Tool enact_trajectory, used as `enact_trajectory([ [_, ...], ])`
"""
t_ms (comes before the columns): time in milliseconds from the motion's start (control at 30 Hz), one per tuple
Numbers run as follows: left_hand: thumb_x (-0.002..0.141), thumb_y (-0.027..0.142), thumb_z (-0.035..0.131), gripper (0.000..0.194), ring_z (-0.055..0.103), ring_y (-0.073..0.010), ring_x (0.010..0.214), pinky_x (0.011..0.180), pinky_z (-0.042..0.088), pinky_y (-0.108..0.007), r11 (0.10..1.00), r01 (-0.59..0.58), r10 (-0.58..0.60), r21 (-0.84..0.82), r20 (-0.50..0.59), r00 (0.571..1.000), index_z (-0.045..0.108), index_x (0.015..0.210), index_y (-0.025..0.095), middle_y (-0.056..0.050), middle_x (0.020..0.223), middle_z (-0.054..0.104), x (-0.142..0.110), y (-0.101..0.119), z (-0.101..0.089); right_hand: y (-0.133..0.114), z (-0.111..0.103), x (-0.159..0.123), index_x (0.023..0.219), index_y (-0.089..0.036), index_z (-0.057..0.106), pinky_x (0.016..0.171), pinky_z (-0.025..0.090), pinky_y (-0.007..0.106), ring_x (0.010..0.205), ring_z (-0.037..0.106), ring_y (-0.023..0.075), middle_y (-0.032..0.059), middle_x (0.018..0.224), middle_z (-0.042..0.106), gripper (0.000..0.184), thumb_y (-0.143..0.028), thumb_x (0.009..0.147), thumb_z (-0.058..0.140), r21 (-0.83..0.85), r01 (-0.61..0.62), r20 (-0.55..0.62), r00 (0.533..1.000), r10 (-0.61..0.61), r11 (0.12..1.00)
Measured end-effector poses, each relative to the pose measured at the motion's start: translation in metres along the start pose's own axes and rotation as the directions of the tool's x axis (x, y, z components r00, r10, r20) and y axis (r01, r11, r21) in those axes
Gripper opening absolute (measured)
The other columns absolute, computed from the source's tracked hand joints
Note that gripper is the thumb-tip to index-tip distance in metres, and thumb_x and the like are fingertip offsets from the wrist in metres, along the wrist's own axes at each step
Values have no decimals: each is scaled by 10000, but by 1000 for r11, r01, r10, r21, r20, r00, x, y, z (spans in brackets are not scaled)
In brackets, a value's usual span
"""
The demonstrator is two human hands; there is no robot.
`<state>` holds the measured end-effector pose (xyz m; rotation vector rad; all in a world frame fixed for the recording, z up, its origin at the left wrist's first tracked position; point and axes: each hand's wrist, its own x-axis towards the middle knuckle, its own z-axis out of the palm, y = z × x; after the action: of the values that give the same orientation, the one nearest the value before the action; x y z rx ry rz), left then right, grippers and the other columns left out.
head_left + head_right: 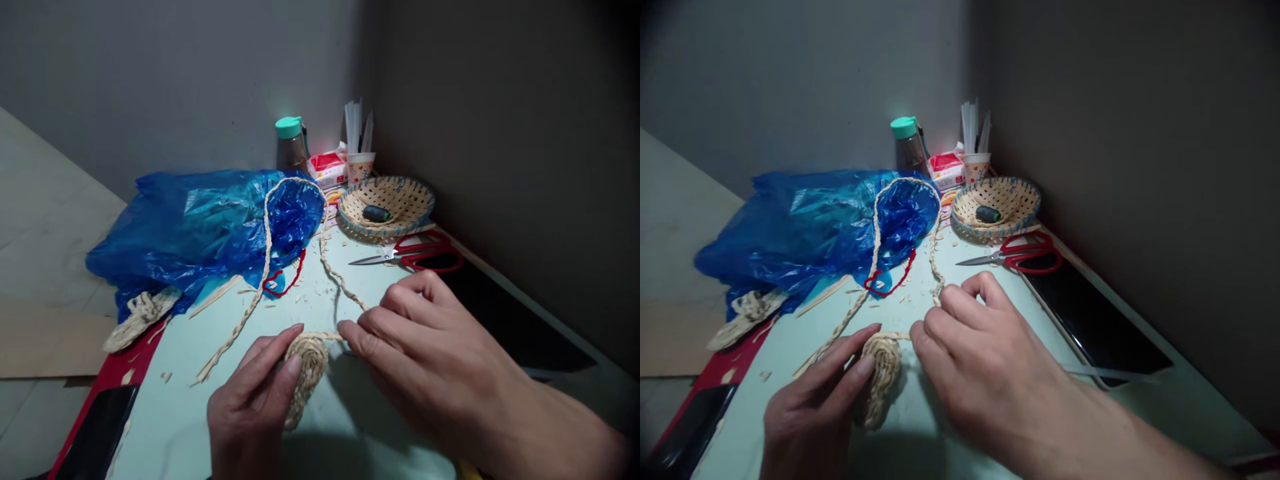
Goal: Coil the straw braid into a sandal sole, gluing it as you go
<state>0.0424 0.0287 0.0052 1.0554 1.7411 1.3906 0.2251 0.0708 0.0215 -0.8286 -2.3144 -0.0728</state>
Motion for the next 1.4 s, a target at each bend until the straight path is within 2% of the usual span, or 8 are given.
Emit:
enact_trajectory([
  [200,716,287,801,162,713,-110,868,752,536,-115,993,72,-72,-92,5,997,827,862,351,51,973,794,2,-4,-2,-6,6,1,740,-132,683,661,306,396,652,386,205,26,631,540,241,27,826,523,-57,26,-20,999,-28,998],
  [367,685,360,843,219,736,-157,850,697,570,-148,988,111,-107,-108,47,993,833,893,294,-7,969,804,7,-12,-6,-12,11,0,716,-126,687,647,307,386,645,386,202,29,631,555,226,7,829,542,-37,26,-26,999,-27,999],
  [567,675,365,849,266,744,-168,851,690,562,-141,948,242,-236,-208,55,970,830,915,252,-23,942,807,5,-9,-4,-17,21,-2,647,-163,614,629,289,386,628,384,206,31,631,556,263,-3,838,531,-10,24,-40,999,-24,1000],
  [700,703,305,814,235,748,-176,804,660,567,-149,957,219,-218,-190,26,976,823,923,222,-22,896,811,1,-3,0,-20,26,-3,647,-173,594,615,272,389,632,389,220,43,631,564,268,-23,860,531,-26,20,-42,999,-21,999],
  [900,736,277,790,247,756,-198,780,637,581,-173,967,202,-203,-158,9,979,811,974,213,-30,885,815,-3,1,1,-24,29,-3,705,-136,649,611,262,387,636,389,224,60,652,578,242,13,845,519,-12,-12,-24,1000,11,1000],
  [1067,747,253,771,240,759,-204,777,593,575,-173,955,203,-207,-217,1,978,793,980,202,-26,853,808,-6,1,5,-26,32,-6,773,-115,676,620,252,388,644,375,219,56,662,572,228,23,853,512,33,-60,-27,998,61,998],
  [1167,758,234,761,205,754,-183,762,587,568,-161,951,173,-180,-257,-3,984,789,959,206,-23,914,805,-6,0,7,-27,33,-8,792,-131,654,633,247,390,659,374,219,50,676,564,193,10,850,536,59,-105,3,994,105,993],
  [1400,747,250,805,227,734,-143,822,720,550,-121,982,95,-89,-160,47,995,804,971,211,-17,897,791,2,-9,-7,-30,33,-9,808,-143,600,643,255,398,680,388,220,56,714,569,157,7,823,559,79,-125,29,992,123,989],
])
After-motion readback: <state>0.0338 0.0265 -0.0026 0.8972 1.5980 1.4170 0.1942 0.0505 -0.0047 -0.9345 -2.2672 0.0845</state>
